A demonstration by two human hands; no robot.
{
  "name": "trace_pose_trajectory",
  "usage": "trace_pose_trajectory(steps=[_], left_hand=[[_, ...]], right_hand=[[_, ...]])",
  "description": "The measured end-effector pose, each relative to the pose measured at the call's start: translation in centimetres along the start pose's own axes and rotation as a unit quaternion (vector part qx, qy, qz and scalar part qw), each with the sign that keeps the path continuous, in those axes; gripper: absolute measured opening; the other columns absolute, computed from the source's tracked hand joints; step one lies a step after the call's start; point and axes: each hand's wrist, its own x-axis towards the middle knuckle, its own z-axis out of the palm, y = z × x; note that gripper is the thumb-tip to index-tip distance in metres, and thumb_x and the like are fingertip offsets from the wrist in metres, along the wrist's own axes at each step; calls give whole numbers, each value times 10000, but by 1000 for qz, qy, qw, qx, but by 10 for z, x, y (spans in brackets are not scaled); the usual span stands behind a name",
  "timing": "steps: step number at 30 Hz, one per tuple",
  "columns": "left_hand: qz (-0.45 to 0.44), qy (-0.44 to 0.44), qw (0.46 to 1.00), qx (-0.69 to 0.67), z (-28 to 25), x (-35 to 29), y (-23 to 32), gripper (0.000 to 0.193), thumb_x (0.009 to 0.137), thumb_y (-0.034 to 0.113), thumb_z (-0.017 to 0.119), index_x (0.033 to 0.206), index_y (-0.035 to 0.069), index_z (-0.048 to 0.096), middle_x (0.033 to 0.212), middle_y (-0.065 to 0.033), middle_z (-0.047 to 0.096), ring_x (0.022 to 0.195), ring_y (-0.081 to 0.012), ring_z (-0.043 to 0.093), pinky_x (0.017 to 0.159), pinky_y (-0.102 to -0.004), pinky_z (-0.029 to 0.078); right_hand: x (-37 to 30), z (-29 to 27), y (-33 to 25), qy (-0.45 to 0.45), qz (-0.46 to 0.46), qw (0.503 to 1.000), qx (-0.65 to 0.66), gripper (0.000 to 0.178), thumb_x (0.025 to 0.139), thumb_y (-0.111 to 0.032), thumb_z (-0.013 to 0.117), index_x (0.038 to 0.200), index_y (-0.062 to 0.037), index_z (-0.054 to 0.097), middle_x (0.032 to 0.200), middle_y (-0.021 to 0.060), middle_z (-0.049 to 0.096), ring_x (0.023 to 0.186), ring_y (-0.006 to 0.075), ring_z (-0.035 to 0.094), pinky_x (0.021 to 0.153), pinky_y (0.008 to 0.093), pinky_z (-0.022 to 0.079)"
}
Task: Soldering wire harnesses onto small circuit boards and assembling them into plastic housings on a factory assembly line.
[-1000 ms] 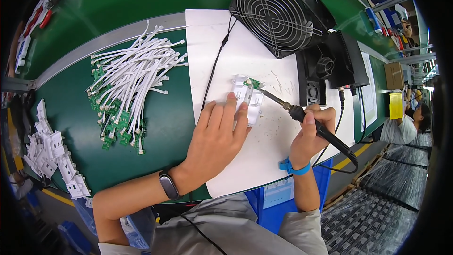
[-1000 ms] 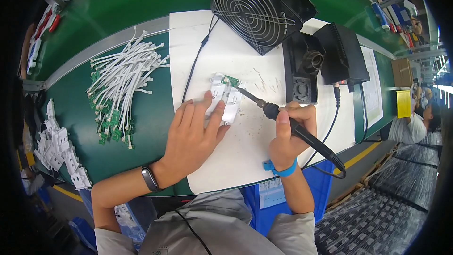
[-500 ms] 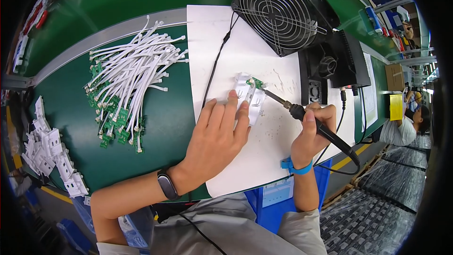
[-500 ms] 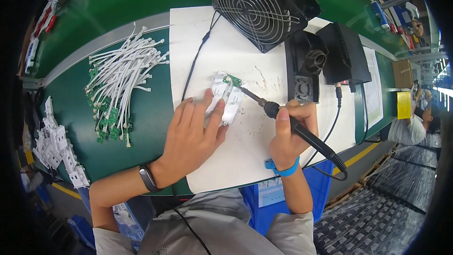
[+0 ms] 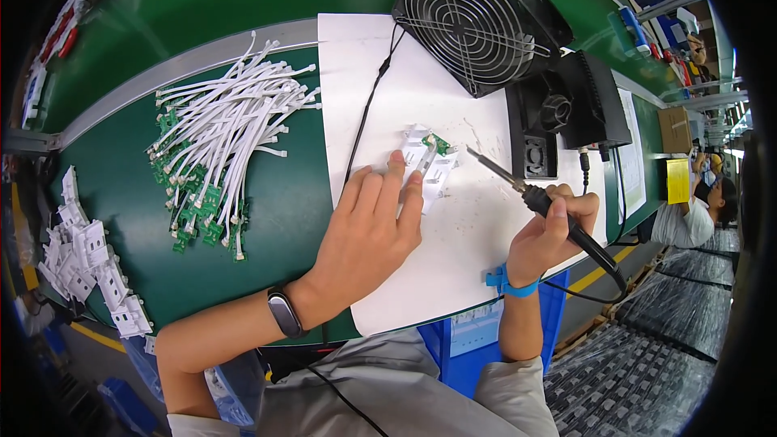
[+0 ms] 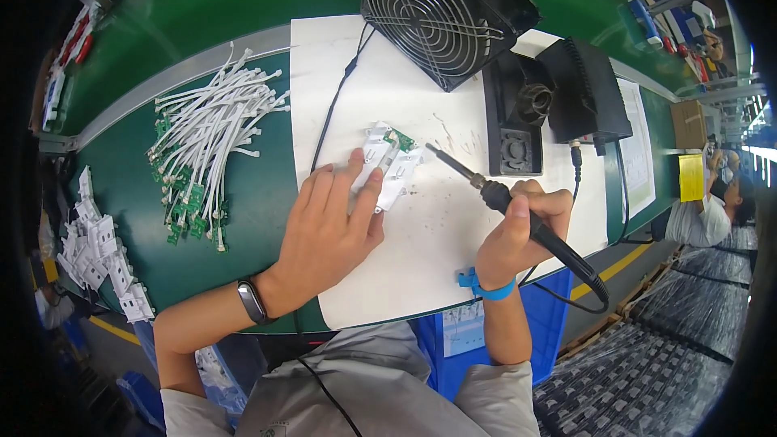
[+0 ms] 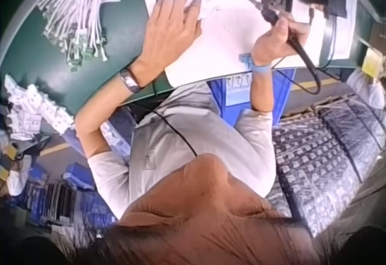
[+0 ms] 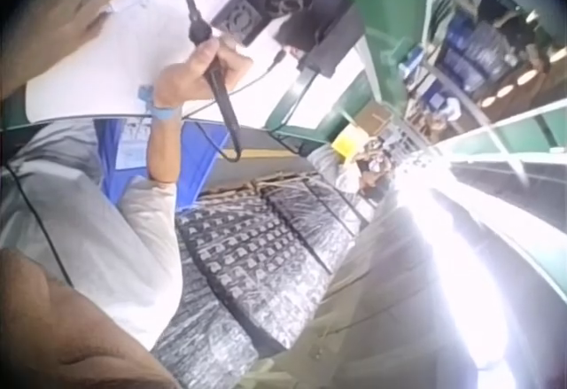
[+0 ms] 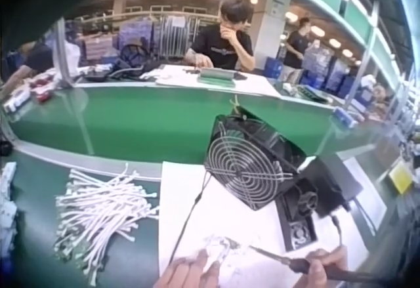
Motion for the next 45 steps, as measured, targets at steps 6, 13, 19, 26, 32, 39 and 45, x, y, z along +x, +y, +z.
trace_pose_trajectory(steps=[6, 13, 19, 26, 32, 39, 45], left_hand=[[-5, -5, 1000, -6, -1, 0, -1, 520, 761, 99, 731, 1252, -38, 631, 1357, -265, 565, 1090, -417, 560, 988, -485, 490], [-3, -8, 1000, -6, -4, 1, -2, 496, 776, 104, 714, 1244, -43, 639, 1363, -272, 559, 1091, -409, 559, 990, -479, 490], [5, 2, 1000, -11, -5, 0, -4, 481, 784, 111, 712, 1233, -49, 646, 1345, -278, 567, 1064, -401, 563, 981, -476, 494], [11, 12, 1000, -24, -6, -1, -3, 470, 795, 132, 722, 1224, -44, 650, 1367, -275, 557, 1038, -366, 562, 941, -445, 505], [-34, -7, 998, -61, -13, -5, -1, 504, 856, 255, 775, 1247, -32, 639, 1423, -280, 512, 1039, -346, 537, 908, -423, 497], [-29, -1, 998, -60, -21, -2, -3, 403, 880, 205, 750, 1199, 0, 615, 1348, -263, 535, 1090, -354, 522, 934, -424, 496], [-90, -26, 989, -113, -87, 1, -14, 395, 828, 184, 768, 1158, 6, 641, 1246, -211, 595, 1092, -365, 555, 876, -433, 534]], right_hand=[[20, -25, -5, 56, -50, 996, -48, 253, 965, -166, 630, 849, -53, 436, 680, 39, 448, 664, 102, 391, 630, 270, 323], [55, -62, 0, 93, -87, 976, -180, 186, 991, -116, 674, 889, -24, 548, 804, 35, 538, 716, 95, 479, 636, 267, 393], [84, -25, 25, -49, -1, 985, -164, 131, 990, -90, 704, 935, -1, 625, 830, 32, 605, 775, 88, 551, 702, 254, 459], [87, -9, 28, -118, 26, 962, -247, 179, 955, -142, 766, 960, 12, 675, 853, 80, 686, 769, 105, 595, 691, 236, 458], [67, -8, 10, -117, 61, 977, -170, 634, 870, -52, 835, 1386, -10, 469, 872, 5, 509, 715, 77, 457, 642, 202, 397], [8, -40, -7, -172, 140, 942, -253, 341, 914, -38, 701, 782, -57, 387, 690, -21, 285, 647, 66, 268, 546, 293, 236], [-27, -46, -10, -249, 104, 923, -274, 306, 748, 16, 564, 641, -13, 279, 578, 96, 230, 579, 130, 232, 512, 396, 199]])
